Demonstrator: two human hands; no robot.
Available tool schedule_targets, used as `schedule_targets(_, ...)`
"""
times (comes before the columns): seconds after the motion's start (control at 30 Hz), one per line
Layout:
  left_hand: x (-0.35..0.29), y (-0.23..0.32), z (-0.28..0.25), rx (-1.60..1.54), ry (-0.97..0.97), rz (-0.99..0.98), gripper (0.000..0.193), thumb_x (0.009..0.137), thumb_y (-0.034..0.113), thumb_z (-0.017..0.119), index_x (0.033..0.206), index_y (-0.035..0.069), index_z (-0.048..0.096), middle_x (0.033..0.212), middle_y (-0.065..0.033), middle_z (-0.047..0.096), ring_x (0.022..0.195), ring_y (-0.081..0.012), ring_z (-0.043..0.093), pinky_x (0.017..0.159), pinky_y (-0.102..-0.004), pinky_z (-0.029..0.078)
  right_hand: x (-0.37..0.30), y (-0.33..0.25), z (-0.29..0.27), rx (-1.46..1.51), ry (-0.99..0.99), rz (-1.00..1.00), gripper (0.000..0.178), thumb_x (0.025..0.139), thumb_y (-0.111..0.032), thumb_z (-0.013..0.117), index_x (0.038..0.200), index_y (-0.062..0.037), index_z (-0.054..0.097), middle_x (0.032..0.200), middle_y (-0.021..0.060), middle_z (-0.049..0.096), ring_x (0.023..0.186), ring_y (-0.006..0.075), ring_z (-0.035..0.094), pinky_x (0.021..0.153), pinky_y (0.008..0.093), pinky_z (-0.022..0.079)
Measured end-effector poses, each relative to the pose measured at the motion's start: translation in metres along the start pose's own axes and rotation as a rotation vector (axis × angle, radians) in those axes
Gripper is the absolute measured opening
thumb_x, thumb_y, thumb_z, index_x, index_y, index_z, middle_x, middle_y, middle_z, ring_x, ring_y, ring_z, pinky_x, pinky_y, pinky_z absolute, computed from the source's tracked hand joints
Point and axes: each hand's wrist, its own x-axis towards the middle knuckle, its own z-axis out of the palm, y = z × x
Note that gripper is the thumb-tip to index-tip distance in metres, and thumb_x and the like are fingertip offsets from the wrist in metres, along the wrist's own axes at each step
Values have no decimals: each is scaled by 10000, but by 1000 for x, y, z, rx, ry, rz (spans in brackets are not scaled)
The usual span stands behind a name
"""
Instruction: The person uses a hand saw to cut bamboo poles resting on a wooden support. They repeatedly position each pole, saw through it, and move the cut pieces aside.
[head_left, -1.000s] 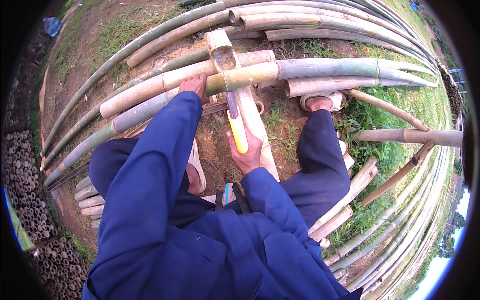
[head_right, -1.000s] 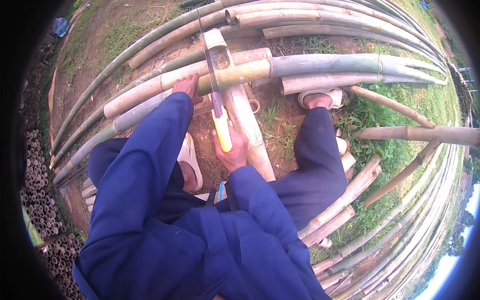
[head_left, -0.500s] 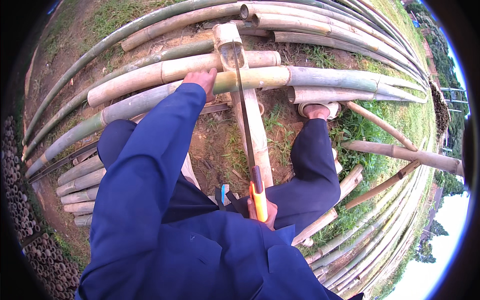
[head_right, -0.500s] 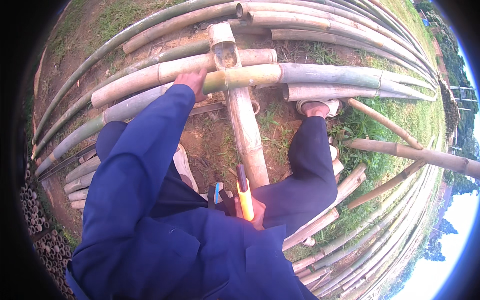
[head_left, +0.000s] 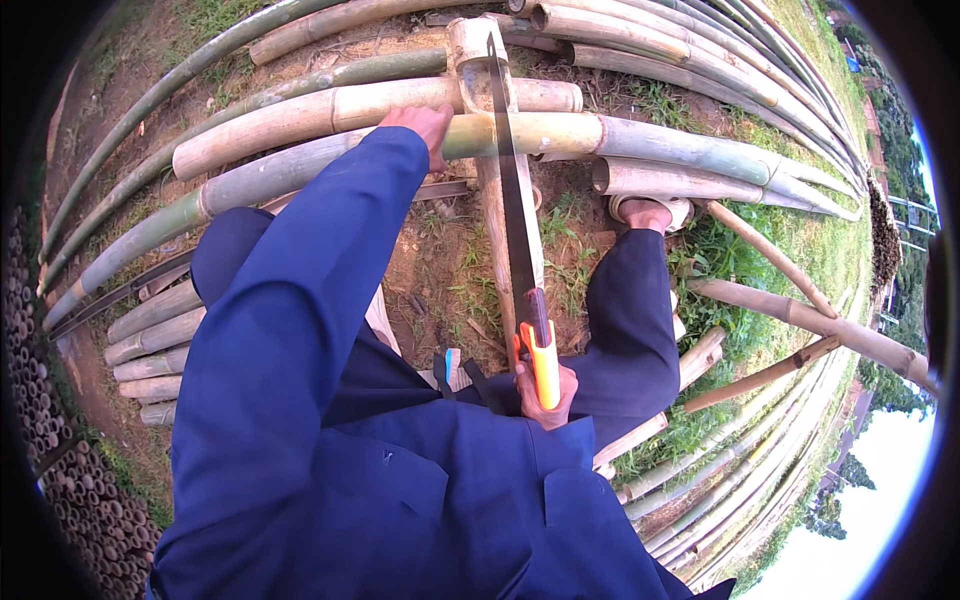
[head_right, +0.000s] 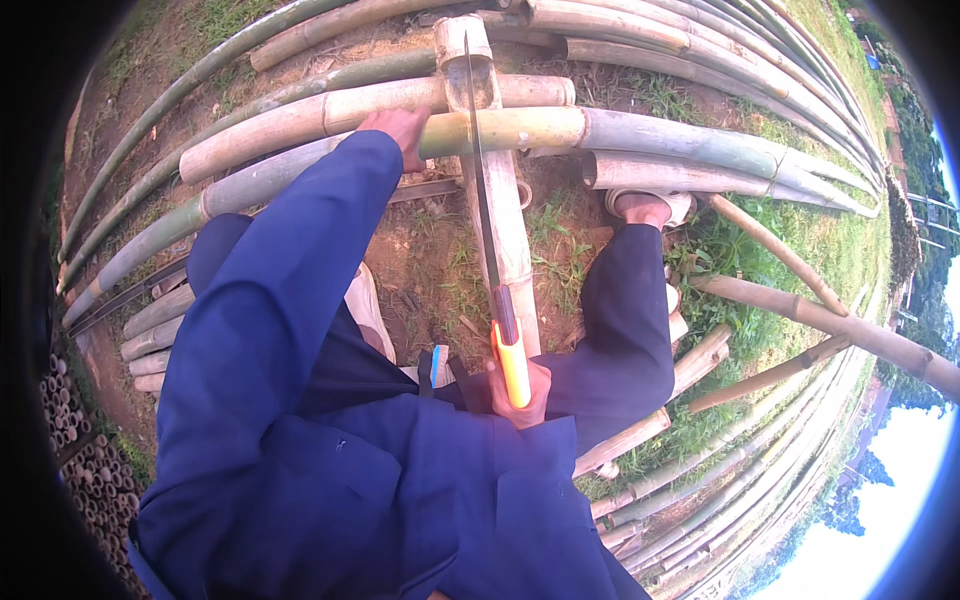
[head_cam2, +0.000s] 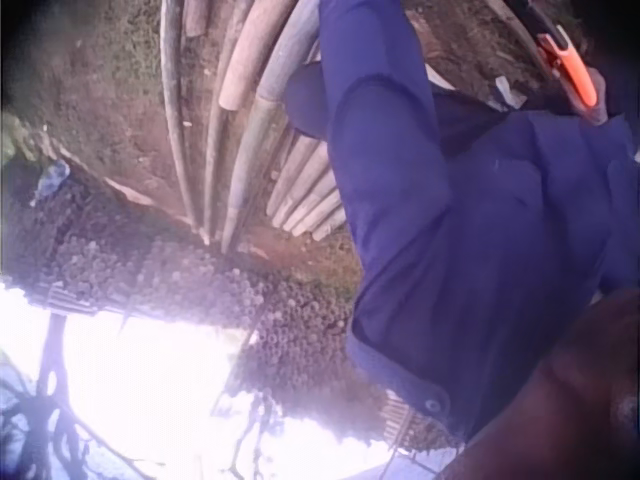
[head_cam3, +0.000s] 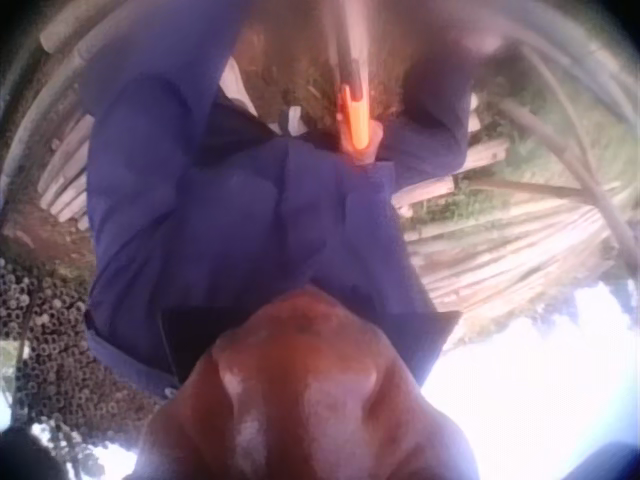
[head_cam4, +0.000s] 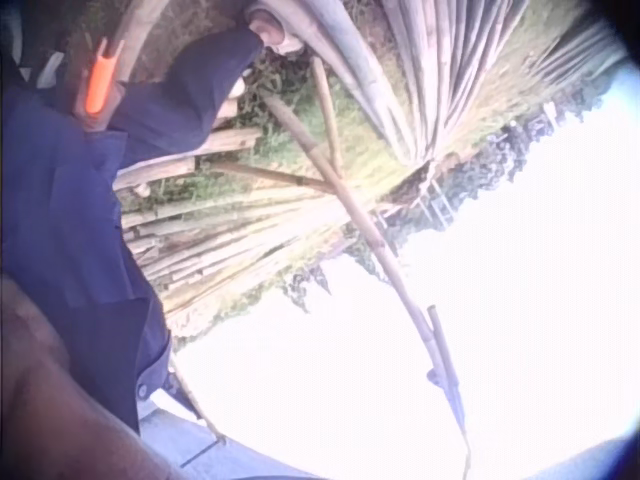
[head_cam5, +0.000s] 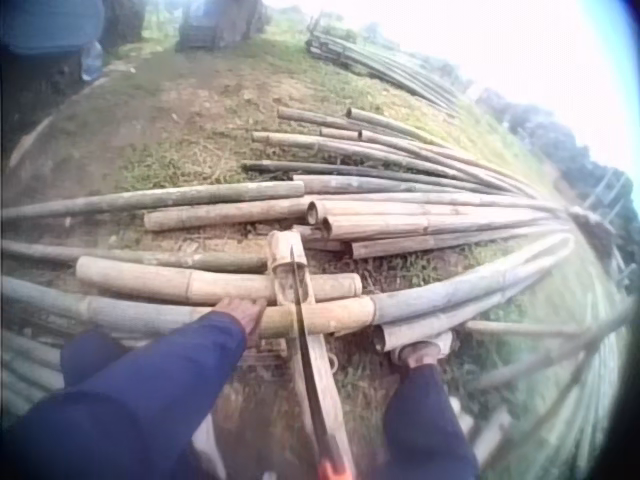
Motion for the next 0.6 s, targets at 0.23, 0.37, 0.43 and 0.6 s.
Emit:
schedule_targets(0.23, 1, -4, -16, -59, -52, 17, 680, 650, 319, 858, 1234, 50, 638, 1089, -233, 728, 1070, -408, 695, 957, -484, 541, 84, -10, 16, 48, 0, 67, 78, 932, -49, 718, 954, 21, 691, 690, 55, 637, 606, 118, 596, 592, 294, 483)
schedule_targets(0.37, 12, -13, -15, -82, -83, 20, 672, 627, 335, 886, 1185, 30, 671, 1074, -228, 738, 1055, -383, 715, 932, -475, 559, 30, -11, 3, 3, -6, 52, 164, 900, -18, 735, 1046, 52, 705, 805, 127, 716, 700, 189, 705, 663, 321, 540)
schedule_targets(0.43, 16, -14, -18, -85, -90, 39, 653, 630, 329, 889, 1169, 26, 681, 1072, -230, 737, 1058, -387, 713, 940, -477, 556, 21, -14, 7, -22, 46, 23, 198, 891, -9, 738, 1074, 58, 707, 825, 149, 725, 719, 227, 728, 674, 331, 553)
schedule_targets(0.6, 12, -10, -16, -104, -90, 22, 625, 645, 299, 890, 1168, 19, 691, 1074, -235, 740, 1061, -388, 713, 945, -477, 553, 22, -24, 6, -135, 107, -99, 263, 881, 0, 740, 1134, 63, 703, 843, 173, 730, 730, 295, 746, 673, 350, 568)
